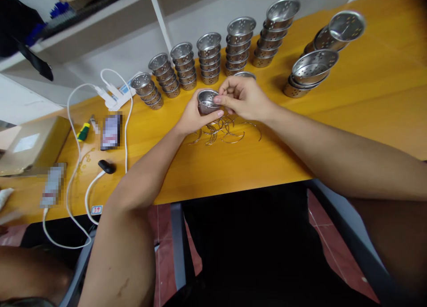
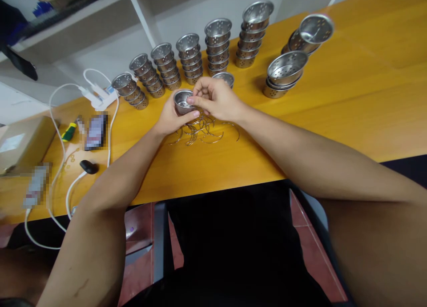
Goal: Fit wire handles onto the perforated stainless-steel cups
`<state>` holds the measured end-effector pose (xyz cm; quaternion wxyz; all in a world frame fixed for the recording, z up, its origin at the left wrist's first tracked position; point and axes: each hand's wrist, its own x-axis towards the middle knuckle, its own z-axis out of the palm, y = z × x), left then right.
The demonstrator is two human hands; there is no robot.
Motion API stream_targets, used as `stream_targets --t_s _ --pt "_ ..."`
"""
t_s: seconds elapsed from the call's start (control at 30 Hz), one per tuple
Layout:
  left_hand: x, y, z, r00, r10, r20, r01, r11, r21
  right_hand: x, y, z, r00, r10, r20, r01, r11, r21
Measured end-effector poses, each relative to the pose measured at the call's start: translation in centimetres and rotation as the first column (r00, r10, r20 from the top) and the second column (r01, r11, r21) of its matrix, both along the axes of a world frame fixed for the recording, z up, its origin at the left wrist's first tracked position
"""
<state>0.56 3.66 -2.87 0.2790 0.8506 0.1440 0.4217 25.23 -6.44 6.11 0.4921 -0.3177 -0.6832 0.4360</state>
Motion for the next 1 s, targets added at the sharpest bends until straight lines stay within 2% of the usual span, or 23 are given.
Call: stream_targets --t_s 0.17,0.37,0.73,0.83,1.0 --pt "0.1 -0.3 0.0 0.999 0.040 -0.028 -0.039 0.999 0.035 -0.1 0.6 -0.9 1.000 -0.028 0.011 0.028 1.000 -0.001" --pt "0.0 -0.4 0.0 0.996 0.075 -0.047 -0.073 0.996 0.041 -0.4 0.7 -1.2 0.997 -0.077 0.004 0.077 0.996 0.033" --pt "-0.4 0.1 -0.5 0.996 0.053 -0.068 -0.047 0.995 0.083 -0.5 0.5 -1.1 0.998 -0.062 0.020 0.060 0.996 0.059" --pt "-0.2 0.0 -0.5 0.996 0.066 -0.053 -0.062 0.995 0.074 -0.2 0.2 -1.0 0.995 -0.062 0.073 0.055 0.995 0.089" --pt "-0.1 1.0 -1.2 0.996 0.086 -0.015 -0.084 0.990 0.115 0.7 -0.4 -0.6 0.970 -0.184 0.158 0.148 0.966 0.212"
